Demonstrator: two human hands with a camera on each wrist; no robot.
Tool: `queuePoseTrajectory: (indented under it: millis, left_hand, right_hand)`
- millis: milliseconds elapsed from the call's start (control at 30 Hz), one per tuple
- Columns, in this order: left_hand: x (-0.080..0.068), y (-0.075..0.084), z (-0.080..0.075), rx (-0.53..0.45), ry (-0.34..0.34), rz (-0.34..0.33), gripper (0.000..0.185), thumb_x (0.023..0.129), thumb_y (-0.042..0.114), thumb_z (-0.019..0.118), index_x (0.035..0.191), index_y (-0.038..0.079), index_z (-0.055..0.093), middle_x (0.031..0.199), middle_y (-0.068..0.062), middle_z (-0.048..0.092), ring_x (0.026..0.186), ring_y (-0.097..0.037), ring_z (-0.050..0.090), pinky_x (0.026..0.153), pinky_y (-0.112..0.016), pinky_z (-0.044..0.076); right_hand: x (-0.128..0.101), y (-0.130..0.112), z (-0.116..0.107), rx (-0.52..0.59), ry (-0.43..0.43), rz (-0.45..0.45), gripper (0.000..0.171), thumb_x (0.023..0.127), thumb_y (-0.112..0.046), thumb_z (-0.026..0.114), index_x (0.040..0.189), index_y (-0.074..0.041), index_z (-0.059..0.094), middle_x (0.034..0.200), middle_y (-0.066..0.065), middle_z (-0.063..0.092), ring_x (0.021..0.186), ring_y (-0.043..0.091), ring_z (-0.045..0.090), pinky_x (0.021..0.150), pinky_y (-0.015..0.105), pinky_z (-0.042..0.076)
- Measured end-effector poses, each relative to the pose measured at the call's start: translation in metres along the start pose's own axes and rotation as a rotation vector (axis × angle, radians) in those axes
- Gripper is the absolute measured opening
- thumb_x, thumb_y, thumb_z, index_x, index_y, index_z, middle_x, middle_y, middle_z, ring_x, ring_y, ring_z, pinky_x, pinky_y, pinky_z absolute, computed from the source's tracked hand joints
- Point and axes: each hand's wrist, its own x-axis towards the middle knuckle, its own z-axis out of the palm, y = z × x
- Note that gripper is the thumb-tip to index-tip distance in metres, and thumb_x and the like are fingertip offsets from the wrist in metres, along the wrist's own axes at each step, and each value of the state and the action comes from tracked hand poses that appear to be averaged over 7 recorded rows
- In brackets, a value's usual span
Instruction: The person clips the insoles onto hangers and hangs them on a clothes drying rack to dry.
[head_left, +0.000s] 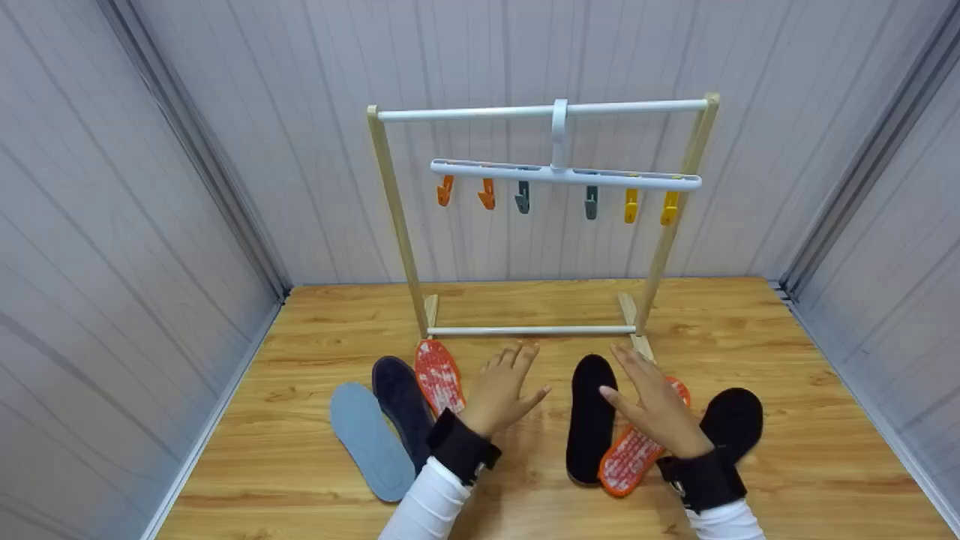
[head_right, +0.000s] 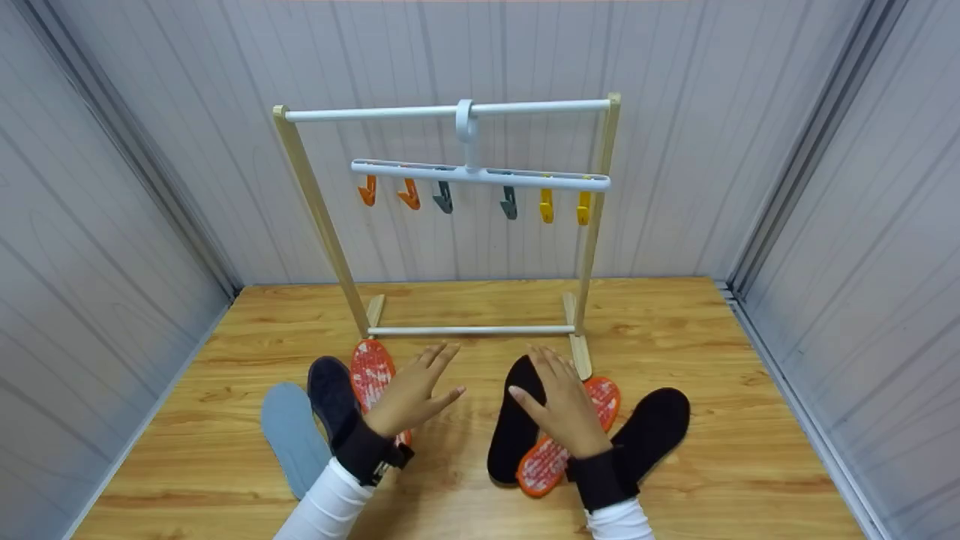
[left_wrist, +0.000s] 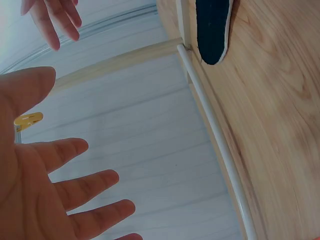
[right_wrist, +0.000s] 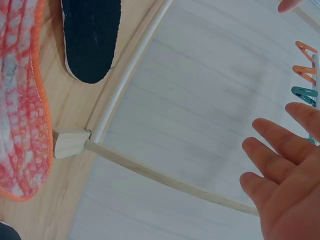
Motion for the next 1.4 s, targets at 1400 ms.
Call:
queuePoseTrajectory:
  millis: [1400]
  left_hand:
    - [0.012, 0.025, 0.037, -0.134, 0.014, -0.057, 0.058, 0.09, 0.036, 0.061, 0.13, -0.004, 0.05, 0.118, -0.021, 0.06, 0.104, -0.033, 0.06, 0.084, -0.04, 0.051]
  right_hand:
    - [0.011, 0.001, 0.009, 0.137, 0.28, -0.018, 0.038, 0.085, -0.007, 0.068, 0.12, 0.003, 0.06, 0.115, 0.02, 0.062, 0.107, 0.036, 0.057, 0.086, 0.052, 0.046]
